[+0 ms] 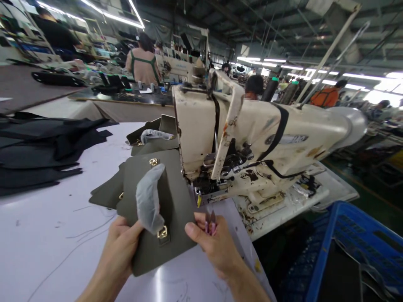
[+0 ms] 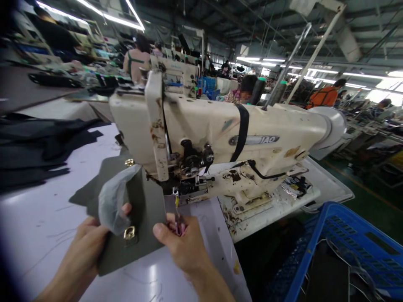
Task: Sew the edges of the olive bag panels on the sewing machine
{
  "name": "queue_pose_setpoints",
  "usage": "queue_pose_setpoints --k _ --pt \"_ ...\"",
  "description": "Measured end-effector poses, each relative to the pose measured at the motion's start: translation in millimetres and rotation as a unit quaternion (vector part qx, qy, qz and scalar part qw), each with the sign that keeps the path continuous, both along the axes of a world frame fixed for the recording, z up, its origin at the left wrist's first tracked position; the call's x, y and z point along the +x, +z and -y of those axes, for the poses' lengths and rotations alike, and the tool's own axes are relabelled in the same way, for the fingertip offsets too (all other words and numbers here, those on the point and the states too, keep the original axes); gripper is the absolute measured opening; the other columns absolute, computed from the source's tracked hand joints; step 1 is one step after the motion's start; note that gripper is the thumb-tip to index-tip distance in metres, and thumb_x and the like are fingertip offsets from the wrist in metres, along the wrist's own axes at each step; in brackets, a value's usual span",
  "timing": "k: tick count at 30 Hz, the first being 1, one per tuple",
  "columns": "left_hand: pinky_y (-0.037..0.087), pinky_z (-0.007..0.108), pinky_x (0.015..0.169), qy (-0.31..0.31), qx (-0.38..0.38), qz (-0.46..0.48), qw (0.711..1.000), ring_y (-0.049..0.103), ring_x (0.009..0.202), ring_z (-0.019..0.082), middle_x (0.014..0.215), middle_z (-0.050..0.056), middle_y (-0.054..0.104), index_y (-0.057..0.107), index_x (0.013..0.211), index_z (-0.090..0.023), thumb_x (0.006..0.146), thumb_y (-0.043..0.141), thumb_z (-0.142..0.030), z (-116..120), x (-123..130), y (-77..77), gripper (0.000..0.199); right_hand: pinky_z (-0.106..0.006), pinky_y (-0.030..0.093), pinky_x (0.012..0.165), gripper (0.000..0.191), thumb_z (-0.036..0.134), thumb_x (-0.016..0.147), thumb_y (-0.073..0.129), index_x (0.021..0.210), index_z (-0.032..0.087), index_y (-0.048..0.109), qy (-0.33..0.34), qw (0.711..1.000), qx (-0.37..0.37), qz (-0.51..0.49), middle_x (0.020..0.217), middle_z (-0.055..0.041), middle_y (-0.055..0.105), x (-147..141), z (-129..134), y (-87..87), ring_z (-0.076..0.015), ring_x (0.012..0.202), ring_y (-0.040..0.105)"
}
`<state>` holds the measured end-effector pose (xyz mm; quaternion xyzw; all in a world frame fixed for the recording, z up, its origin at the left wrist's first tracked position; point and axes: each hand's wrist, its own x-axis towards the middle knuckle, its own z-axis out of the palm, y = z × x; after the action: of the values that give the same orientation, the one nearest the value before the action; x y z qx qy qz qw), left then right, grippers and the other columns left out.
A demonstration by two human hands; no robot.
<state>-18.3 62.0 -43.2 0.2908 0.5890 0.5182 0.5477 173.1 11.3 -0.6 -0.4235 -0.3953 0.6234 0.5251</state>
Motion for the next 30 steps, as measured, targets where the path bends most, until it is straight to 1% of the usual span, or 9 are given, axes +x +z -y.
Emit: queue_pose_setpoints --k 2,5,10,15,18,20,22,25,30 --pt "0.058 0.03 0.05 0.031 -0.007 0.028 0.999 0.071 0.056 0.024 0.075 0.001 0.076 0.068 0.096 -0.021 0.049 0.095 -0.036 -15.7 5.4 -1.7 0.057 -0.023 0.042 0.064 0.025 0.04 0.082 0.077 0.072 0.017 0.075 0.003 1.0 -0.021 -0.015 0.061 0.0031 0.056 5.3 -0.2 -4.4 -0.0105 0.059 0.046" --pt "0.053 0.023 0.046 0.065 0.023 0.013 0.998 0.065 0.052 0.016 0.071 -0.003 0.073 0.064 0.086 -0.017 0.046 0.094 -0.028 -32.9 14.1 1.1 0.05 -0.027 0.049 0.075 0.021 0.035 0.076 0.081 0.09 0.019 0.082 -0.018 0.998 -0.051 -0.021 0.079 -0.0029 0.072 8.8 -3.8 -10.1 -0.0168 0.073 0.061" --pt "0.032 0.013 0.034 0.111 0.068 -0.026 0.991 0.042 0.039 0.005 0.052 -0.012 0.05 0.041 0.067 -0.022 0.044 0.092 -0.022 -49.6 17.2 4.4 0.056 -0.031 0.051 0.079 0.03 0.039 0.074 0.082 0.096 0.018 0.085 -0.051 0.997 -0.063 0.002 0.089 -0.0084 0.078 5.6 -13.4 -16.9 -0.0235 0.083 0.069" --pt "0.04 0.015 0.039 0.109 0.084 -0.051 0.989 0.046 0.046 0.006 0.054 -0.011 0.049 0.041 0.067 -0.022 0.048 0.092 -0.022 -58.2 16.6 2.8 0.054 -0.025 0.045 0.063 0.042 0.054 0.086 0.071 0.072 0.016 0.083 -0.09 0.991 -0.075 0.065 0.059 -0.002 0.062 -0.5 -21.0 -20.7 -0.0149 0.061 0.057" --pt "0.056 0.022 0.054 0.092 0.087 -0.035 0.991 0.062 0.059 0.013 0.053 -0.009 0.052 0.045 0.069 -0.022 0.05 0.091 -0.022 -62.1 20.4 4.9 0.05 -0.025 0.039 0.06 0.048 0.057 0.089 0.068 0.066 0.016 0.081 -0.119 0.985 -0.065 0.103 0.055 -0.0004 0.052 -3.9 -25.0 -23.3 -0.0133 0.059 0.049" --pt "0.064 0.029 0.069 0.075 0.105 -0.023 0.991 0.071 0.076 0.021 0.062 -0.004 0.065 0.053 0.073 -0.02 0.053 0.09 -0.022 -65.5 23.4 7.8 0.042 -0.025 0.038 0.061 0.047 0.055 0.09 0.067 0.068 0.017 0.083 -0.133 0.983 -0.058 0.109 0.057 -0.0008 0.052 -6.6 -28.0 -24.1 -0.0138 0.061 0.048" --pt "0.065 0.035 0.076 0.058 0.117 -0.021 0.991 0.074 0.087 0.025 0.084 0.003 0.076 0.063 0.082 -0.018 0.054 0.089 -0.023 -69.7 26.0 11.4 0.039 -0.026 0.038 0.062 0.045 0.052 0.091 0.067 0.069 0.017 0.084 -0.154 0.98 -0.055 0.11 0.057 -0.0011 0.052 -10.0 -30.9 -24.4 -0.0142 0.062 0.048" --pt "0.066 0.036 0.075 0.044 0.13 -0.041 0.99 0.075 0.087 0.026 0.103 0.008 0.078 0.071 0.091 -0.015 0.055 0.088 -0.028 -76.3 28.6 16.7 0.042 -0.027 0.038 0.062 0.041 0.05 0.09 0.069 0.068 0.018 0.084 -0.185 0.975 -0.061 0.104 0.059 -0.0018 0.054 -15.8 -34.3 -24.8 -0.0151 0.063 0.049" --pt "0.064 0.028 0.068 0.044 0.159 -0.065 0.984 0.073 0.075 0.02 0.096 0.008 0.08 0.074 0.095 -0.014 0.055 0.088 -0.03 -83.2 27.5 20.3 0.046 -0.028 0.039 0.063 0.041 0.051 0.088 0.071 0.065 0.019 0.082 -0.209 0.973 -0.071 0.071 0.059 -0.0021 0.052 -22.8 -37.0 -26.5 -0.0159 0.065 0.049"
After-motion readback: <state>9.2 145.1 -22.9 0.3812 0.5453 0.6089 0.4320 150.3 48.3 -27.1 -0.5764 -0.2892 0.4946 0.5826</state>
